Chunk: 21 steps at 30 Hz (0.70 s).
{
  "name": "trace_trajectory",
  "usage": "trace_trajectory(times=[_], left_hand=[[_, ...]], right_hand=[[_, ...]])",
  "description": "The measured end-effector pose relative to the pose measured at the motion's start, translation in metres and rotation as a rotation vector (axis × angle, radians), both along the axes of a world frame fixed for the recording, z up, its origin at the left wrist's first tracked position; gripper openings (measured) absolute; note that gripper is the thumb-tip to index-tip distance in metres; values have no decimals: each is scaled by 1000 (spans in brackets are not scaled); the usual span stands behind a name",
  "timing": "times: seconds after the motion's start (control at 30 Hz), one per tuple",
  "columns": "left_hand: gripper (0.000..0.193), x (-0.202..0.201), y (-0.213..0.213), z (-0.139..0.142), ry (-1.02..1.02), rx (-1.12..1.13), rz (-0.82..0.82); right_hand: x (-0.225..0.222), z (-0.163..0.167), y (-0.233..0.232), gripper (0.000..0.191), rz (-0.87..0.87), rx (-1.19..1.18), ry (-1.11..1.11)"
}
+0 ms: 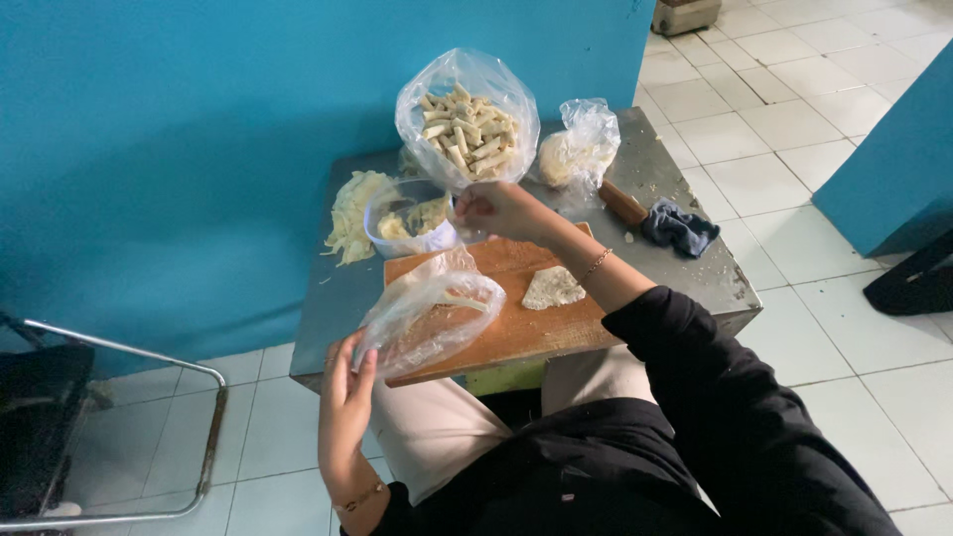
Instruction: The person sits at a metal table shaping small pieces of white dough and placing them into a plastic bag. They then take thin wrapper pieces, spoon a brown filling from a plastic-lined bowl onto each wrapper, and fold the wrappers over the filling by hand.
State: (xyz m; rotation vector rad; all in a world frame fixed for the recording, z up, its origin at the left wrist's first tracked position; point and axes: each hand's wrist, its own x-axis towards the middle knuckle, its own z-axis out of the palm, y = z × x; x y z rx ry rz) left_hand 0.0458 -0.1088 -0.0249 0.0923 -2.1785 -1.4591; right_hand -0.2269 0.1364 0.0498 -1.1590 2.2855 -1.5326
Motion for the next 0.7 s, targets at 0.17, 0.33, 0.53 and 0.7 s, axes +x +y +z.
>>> trace_trajectory(times=[0.17,0.33,0.53,0.7], left_hand=[[36,-6,11,-3,-33,40,-21],[45,-15,22,-15,9,261,-144],[54,-36,25,-31,96,100,-337],[54,-19,2,-11,-99,190,-162]], right_hand=[[21,59,-5,21,-301,-405,204],[26,86,-9,20,-595,-751,655],[-20,69,-6,52,-549,-53,793],[-42,32,29,47,-544,265,471]])
